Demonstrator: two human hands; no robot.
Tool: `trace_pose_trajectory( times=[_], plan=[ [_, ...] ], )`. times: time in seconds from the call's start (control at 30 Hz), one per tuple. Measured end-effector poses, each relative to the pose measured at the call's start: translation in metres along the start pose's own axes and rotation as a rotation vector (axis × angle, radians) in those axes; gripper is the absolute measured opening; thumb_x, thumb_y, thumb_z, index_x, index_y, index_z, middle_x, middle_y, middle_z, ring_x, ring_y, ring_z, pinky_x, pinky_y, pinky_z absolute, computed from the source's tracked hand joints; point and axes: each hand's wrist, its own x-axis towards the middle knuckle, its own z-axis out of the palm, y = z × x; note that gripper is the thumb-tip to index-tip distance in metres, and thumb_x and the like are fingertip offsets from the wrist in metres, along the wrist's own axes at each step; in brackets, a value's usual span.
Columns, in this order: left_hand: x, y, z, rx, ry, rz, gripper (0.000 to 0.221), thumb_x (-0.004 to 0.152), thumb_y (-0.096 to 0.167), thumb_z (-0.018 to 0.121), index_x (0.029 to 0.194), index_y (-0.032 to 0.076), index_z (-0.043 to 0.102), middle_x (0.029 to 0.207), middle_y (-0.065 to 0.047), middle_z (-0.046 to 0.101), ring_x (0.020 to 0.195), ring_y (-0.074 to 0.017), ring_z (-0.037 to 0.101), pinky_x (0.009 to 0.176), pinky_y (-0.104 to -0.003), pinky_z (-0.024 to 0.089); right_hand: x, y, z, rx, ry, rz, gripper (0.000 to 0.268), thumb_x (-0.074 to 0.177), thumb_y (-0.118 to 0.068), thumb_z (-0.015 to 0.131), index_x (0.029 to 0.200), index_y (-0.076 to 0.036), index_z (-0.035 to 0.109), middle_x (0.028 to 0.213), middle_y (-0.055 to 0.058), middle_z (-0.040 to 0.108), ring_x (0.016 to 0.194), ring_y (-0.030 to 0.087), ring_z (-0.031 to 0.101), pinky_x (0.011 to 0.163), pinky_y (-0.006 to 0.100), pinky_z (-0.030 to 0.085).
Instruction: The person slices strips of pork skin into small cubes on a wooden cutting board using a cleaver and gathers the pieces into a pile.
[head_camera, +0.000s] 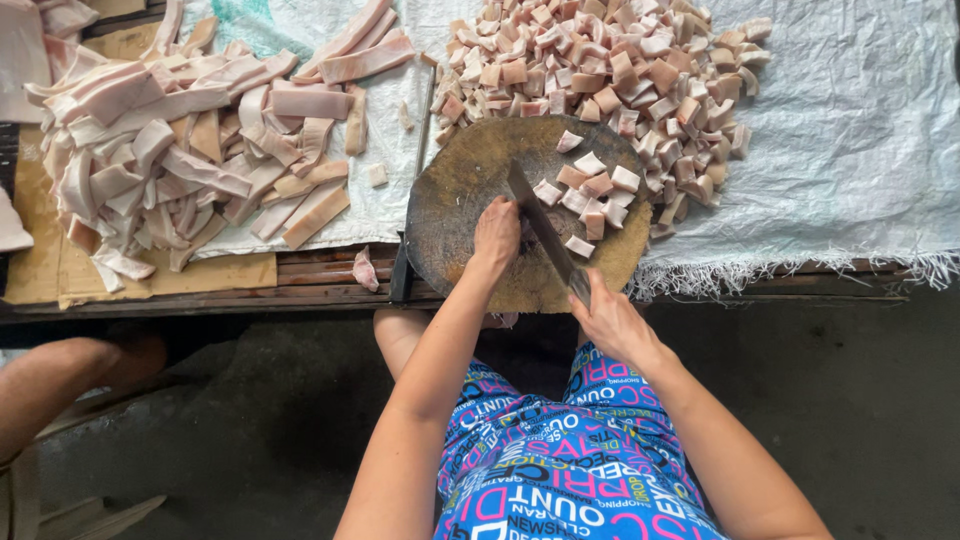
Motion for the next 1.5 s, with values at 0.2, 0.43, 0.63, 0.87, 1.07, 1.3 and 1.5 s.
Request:
trace_pose_trajectory(
  times=[0.2,0.43,0.63,0.87,1.07,1.3,1.5],
  plan=[
    [0.003,0.006,-0.013,-0.002,-0.053,0.026,0.019,0.091,0.010,0.059,0.101,0.003,0.074,0.102,-0.022,0.069,0.097,-0.0409,0.070,0.084,-0.050,0.056,0.063,-0.008,0.006,-0.046,0.003,-0.020,0.045,0.101,-0.031,0.055,0.130,-0.001,0.038,0.092,0.038,0.067,0.086,0.057,0.066,0.074,0.063,0.053],
    [-0.009,0.003,-0.023,-0.202,0.016,0.048,0.017,0.088,0.010,0.068,0.103,0.005,0.074,0.105,-0.021,0.071,0.097,-0.0415,0.068,0.083,-0.049,0.055,0.110,-0.028,0.025,-0.077,0.109,-0.008,0.058,0.094,-0.030,0.060,0.139,-0.004,0.036,0.097,0.038,0.067,0.094,0.058,0.065,0.083,0.064,0.051],
    [-0.045,-0.011,-0.018,-0.294,0.035,0.023,0.016,0.087,0.006,0.066,0.100,0.003,0.075,0.097,-0.022,0.072,0.092,-0.0392,0.070,0.082,-0.045,0.056,0.090,-0.017,0.016,-0.048,0.171,-0.079,0.051,0.098,-0.033,0.060,0.133,-0.002,0.042,0.103,0.037,0.068,0.099,0.057,0.065,0.088,0.062,0.051],
    [-0.041,0.011,-0.018,-0.669,0.048,-0.168,0.028,0.100,0.011,0.055,0.123,0.006,0.069,0.116,-0.013,0.077,0.100,-0.0218,0.076,0.092,-0.039,0.059,-0.010,-0.029,-0.033,0.153,0.056,0.217,0.050,0.099,-0.035,0.054,0.143,-0.014,0.043,0.074,0.029,0.071,0.072,0.048,0.076,0.067,0.057,0.059],
    [-0.049,0.094,-0.014,-0.090,-0.208,-0.137,0.124,0.065,0.038,0.097,0.156,0.018,0.015,0.162,-0.028,0.006,0.141,-0.0502,0.027,0.108,-0.059,0.037,-0.011,0.014,-0.054,-0.032,0.382,0.131,0.049,0.100,-0.031,0.057,0.141,-0.009,0.044,0.079,0.032,0.070,0.078,0.053,0.070,0.069,0.060,0.055],
    [0.002,0.102,0.035,-0.227,0.048,-0.059,0.142,0.059,0.022,0.096,0.163,0.016,0.001,0.163,-0.038,0.008,0.137,-0.0595,0.030,0.110,-0.061,0.039,0.007,0.031,-0.035,0.093,0.384,0.227,0.054,0.099,-0.028,0.056,0.145,-0.005,0.038,0.086,0.036,0.069,0.087,0.055,0.069,0.077,0.060,0.055],
    [0.065,0.092,0.080,-0.333,0.083,-0.040,0.118,0.065,0.002,0.085,0.162,0.014,0.019,0.158,-0.036,0.012,0.137,-0.0597,0.028,0.115,-0.060,0.034,0.069,0.031,-0.019,0.246,0.465,0.164,0.062,0.094,-0.022,0.059,0.146,0.001,0.035,0.097,0.037,0.068,0.090,0.054,0.069,0.077,0.058,0.056]
  ],
)
